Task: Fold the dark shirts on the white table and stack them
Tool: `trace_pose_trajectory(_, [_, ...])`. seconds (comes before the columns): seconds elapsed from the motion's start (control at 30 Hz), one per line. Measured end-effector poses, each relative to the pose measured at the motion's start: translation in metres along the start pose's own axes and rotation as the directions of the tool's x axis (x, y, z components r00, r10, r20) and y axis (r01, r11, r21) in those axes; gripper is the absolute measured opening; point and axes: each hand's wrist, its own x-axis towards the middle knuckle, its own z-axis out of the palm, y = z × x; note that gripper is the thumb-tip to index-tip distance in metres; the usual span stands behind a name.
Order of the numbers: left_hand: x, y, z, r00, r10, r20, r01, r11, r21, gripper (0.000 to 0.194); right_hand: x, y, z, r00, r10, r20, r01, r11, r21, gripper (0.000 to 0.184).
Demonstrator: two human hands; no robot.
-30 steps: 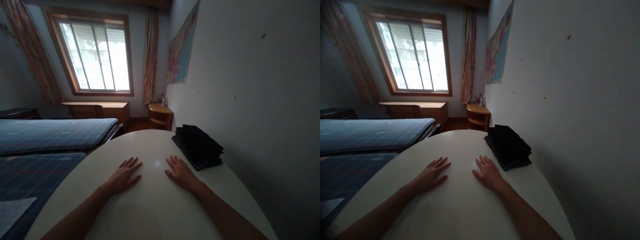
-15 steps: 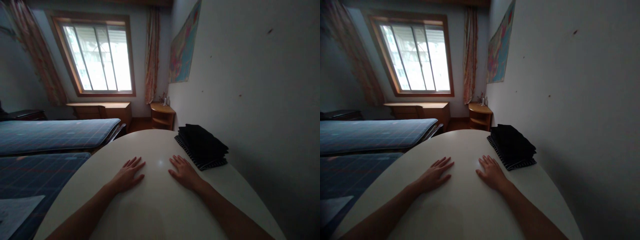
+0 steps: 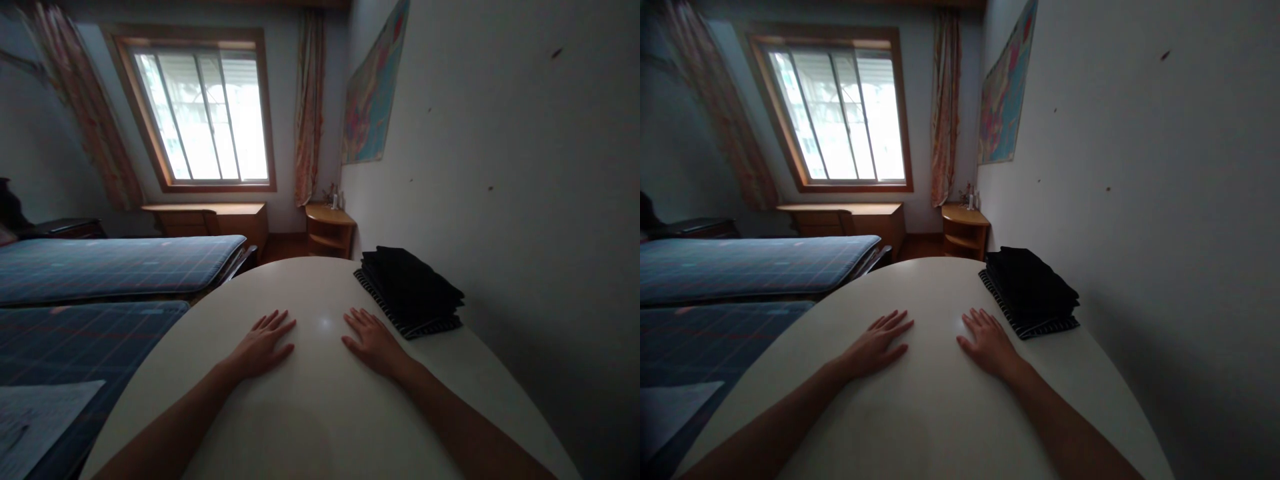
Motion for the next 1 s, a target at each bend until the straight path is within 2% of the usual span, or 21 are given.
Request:
trace_pose_trajectory(0.13, [0.000, -0.001, 0.001, 1.000, 0.002, -0.028, -0.002, 1.000, -0.002, 0.057, 0.004, 0.000, -0.008, 0.985, -0.093, -0.147, 0.086, 0.995, -0.058, 0.051])
trace_pose_trajectory(0.23, [0.001, 0.001, 0.004, 0.997, 0.003, -0.077, -0.003, 1.000, 0.001, 0.053, 0.014, 0.007, -0.032, 0.925, -0.116, -0.361, 0.061, 0.985, -0.160, 0.038])
trace_pose_trajectory(0.3, [0.001, 0.003, 0.004, 0.992, -0.007, -0.122, 0.006, 1.000, -0.007, 0.049, 0.022, 0.016, -0.053, 0.856, -0.051, -0.515, -0.062, 0.978, -0.201, 0.037])
trace_pose_trajectory(0.37, [0.000, 0.005, 0.001, 0.990, -0.012, -0.143, 0.009, 1.000, -0.022, 0.045, 0.029, 0.028, -0.073, 0.777, 0.065, -0.626, -0.239, 0.951, -0.197, 0.040])
trace_pose_trajectory(0.43, [-0.003, 0.006, -0.009, 0.994, 0.017, -0.105, -0.021, 0.999, -0.042, 0.044, 0.035, 0.041, -0.087, 0.737, 0.210, -0.642, -0.404, 0.899, -0.169, 0.045])
trace_pose_trajectory(0.53, [-0.014, -0.002, -0.033, 0.996, 0.090, 0.005, -0.089, 0.992, -0.087, 0.041, 0.041, 0.057, -0.096, 0.763, 0.364, -0.534, -0.502, 0.854, -0.136, 0.045])
trace_pose_trajectory(0.63, [-0.029, -0.016, -0.061, 0.995, 0.065, 0.073, -0.057, 0.993, -0.104, 0.041, 0.044, 0.063, -0.100, 0.811, 0.401, -0.426, -0.484, 0.869, -0.103, 0.041])
trace_pose_trajectory(0.73, [-0.044, -0.029, -0.084, 0.997, 0.013, 0.080, -0.009, 0.999, -0.053, 0.044, 0.046, 0.052, -0.109, 0.808, 0.400, -0.432, -0.464, 0.884, -0.049, 0.040])
trace_pose_trajectory(0.83, [-0.052, -0.031, -0.101, 0.999, -0.006, 0.045, 0.007, 1.000, -0.023, 0.047, 0.045, 0.019, -0.128, 0.779, 0.335, -0.529, -0.378, 0.925, 0.029, 0.040])
trace_pose_trajectory(0.9, [-0.052, -0.022, -0.111, 1.000, -0.006, 0.004, 0.006, 0.999, -0.048, 0.056, 0.040, -0.013, -0.142, 0.797, 0.267, -0.542, -0.252, 0.962, 0.104, 0.037])
trace_pose_trajectory(0.93, [-0.051, -0.015, -0.116, 1.000, 0.001, -0.027, -0.003, 0.997, -0.078, 0.063, 0.035, -0.032, -0.148, 0.820, 0.222, -0.527, -0.166, 0.974, 0.152, 0.036])
trace_pose_trajectory(1.0, [-0.047, 0.006, -0.125, 0.996, 0.033, -0.080, -0.047, 0.981, -0.190, 0.082, 0.024, -0.071, -0.155, 0.904, 0.095, -0.416, 0.035, 0.955, 0.294, 0.035])
